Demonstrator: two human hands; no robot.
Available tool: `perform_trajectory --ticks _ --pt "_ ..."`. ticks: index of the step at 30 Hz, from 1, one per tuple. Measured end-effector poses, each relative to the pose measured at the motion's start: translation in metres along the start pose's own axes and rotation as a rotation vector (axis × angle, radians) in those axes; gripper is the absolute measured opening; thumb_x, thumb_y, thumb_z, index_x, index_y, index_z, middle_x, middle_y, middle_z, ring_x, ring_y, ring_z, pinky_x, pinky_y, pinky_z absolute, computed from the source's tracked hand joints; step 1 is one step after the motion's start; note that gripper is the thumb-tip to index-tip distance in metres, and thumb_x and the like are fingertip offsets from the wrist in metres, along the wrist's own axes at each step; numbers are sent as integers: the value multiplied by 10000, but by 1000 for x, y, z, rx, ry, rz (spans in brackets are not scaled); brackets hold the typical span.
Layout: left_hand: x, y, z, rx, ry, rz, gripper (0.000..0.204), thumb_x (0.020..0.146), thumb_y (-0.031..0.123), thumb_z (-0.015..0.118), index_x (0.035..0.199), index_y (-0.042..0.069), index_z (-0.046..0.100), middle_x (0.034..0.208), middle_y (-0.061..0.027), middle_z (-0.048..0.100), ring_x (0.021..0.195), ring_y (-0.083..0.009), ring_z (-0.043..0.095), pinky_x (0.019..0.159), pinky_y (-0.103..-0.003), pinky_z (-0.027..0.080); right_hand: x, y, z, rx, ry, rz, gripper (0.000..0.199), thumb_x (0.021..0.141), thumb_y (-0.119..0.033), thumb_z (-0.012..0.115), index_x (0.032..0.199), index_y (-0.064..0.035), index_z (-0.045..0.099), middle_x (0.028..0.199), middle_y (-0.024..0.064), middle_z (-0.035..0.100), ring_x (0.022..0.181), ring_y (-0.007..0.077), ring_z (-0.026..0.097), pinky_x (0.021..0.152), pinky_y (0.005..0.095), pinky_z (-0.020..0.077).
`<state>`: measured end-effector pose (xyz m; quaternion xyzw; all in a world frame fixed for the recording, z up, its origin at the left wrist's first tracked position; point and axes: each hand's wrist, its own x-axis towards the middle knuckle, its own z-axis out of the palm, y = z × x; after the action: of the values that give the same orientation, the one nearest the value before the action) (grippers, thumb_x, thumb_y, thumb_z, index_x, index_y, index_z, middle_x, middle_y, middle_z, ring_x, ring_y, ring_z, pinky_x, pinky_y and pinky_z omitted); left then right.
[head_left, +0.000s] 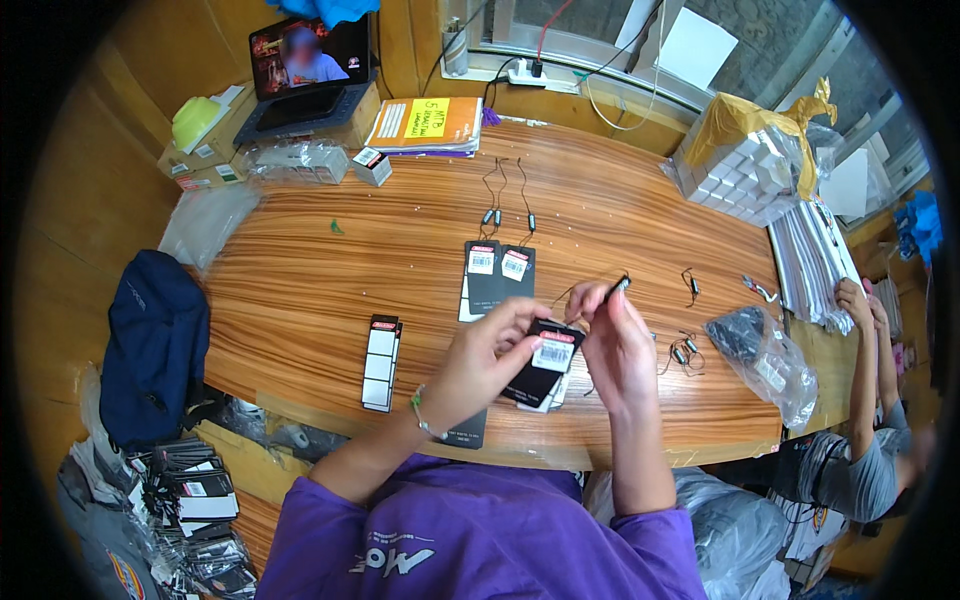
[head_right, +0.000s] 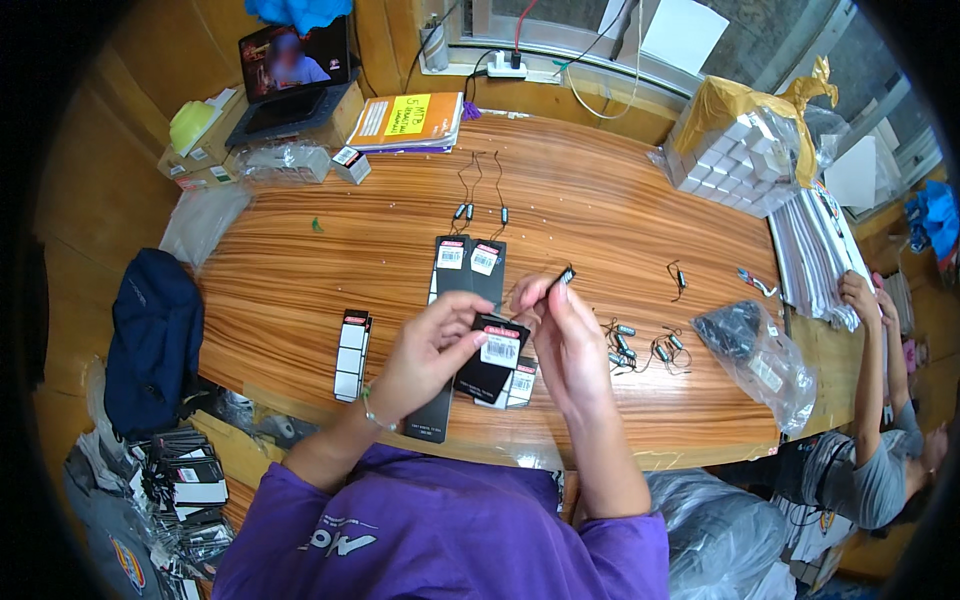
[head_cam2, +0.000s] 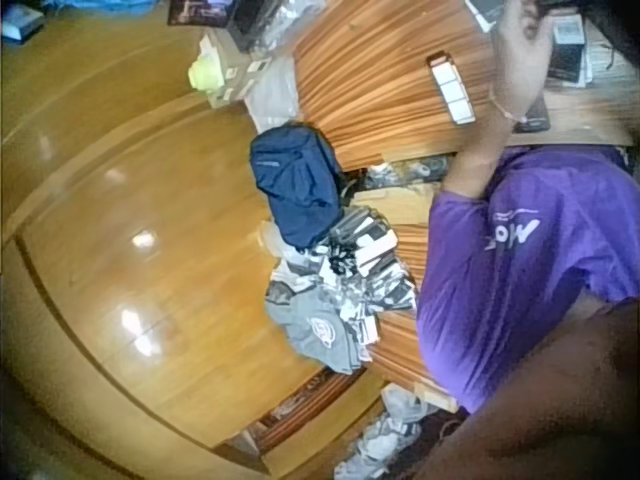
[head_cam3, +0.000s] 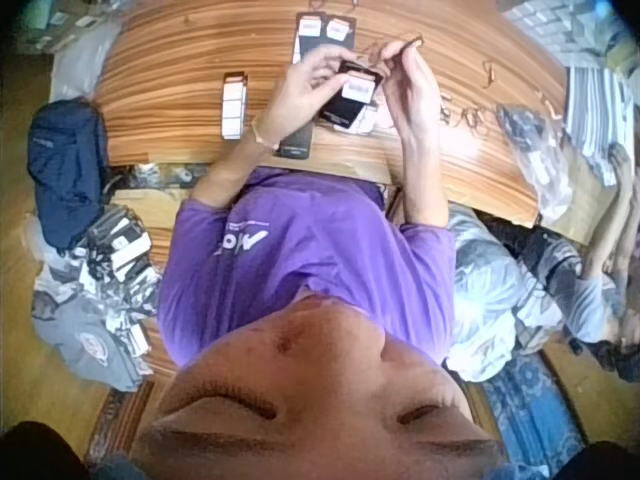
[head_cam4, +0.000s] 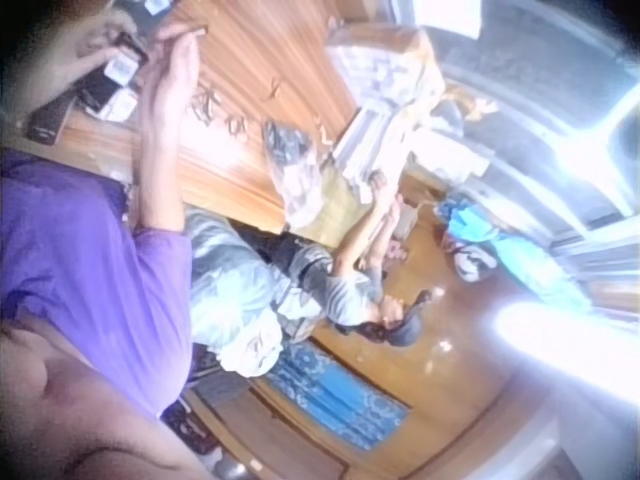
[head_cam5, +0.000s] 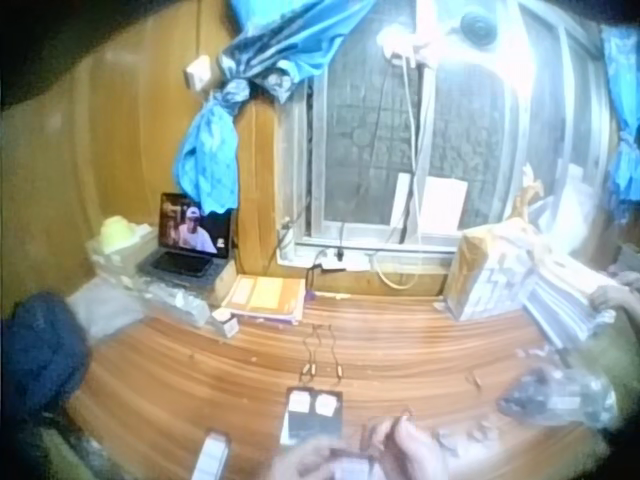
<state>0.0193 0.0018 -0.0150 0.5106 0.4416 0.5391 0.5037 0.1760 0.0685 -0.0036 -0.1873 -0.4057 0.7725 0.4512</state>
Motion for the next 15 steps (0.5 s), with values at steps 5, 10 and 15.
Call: perform_trajectory --ticks 5,10,15 --pt "30 -3 -17 58 32 18 291 831 -38 558 1119 -14 519 979 -59 579 899 -101 564 788 -224 461 41 -15 -6 104 -59 106 240 950 -286 399 880 -82 503 883 59 540 870 169 512 788 337 395" --pt "74 -21 -43 128 72 14 286 823 -5 586 1106 0 541 945 -68 591 840 -105 603 729 -201 499 114 -38 -27 4 65 9 218 955 -254 366 826 -127 485 839 33 559 850 162 531 757 342 398" --pt "98 -58 -65 134 141 -60 290 799 1 615 1084 0 558 876 -80 614 779 -118 622 639 -198 494 177 -57 -33 -106 166 -24 228 955 -245 359 801 -136 487 806 25 554 823 165 531 741 341 390"
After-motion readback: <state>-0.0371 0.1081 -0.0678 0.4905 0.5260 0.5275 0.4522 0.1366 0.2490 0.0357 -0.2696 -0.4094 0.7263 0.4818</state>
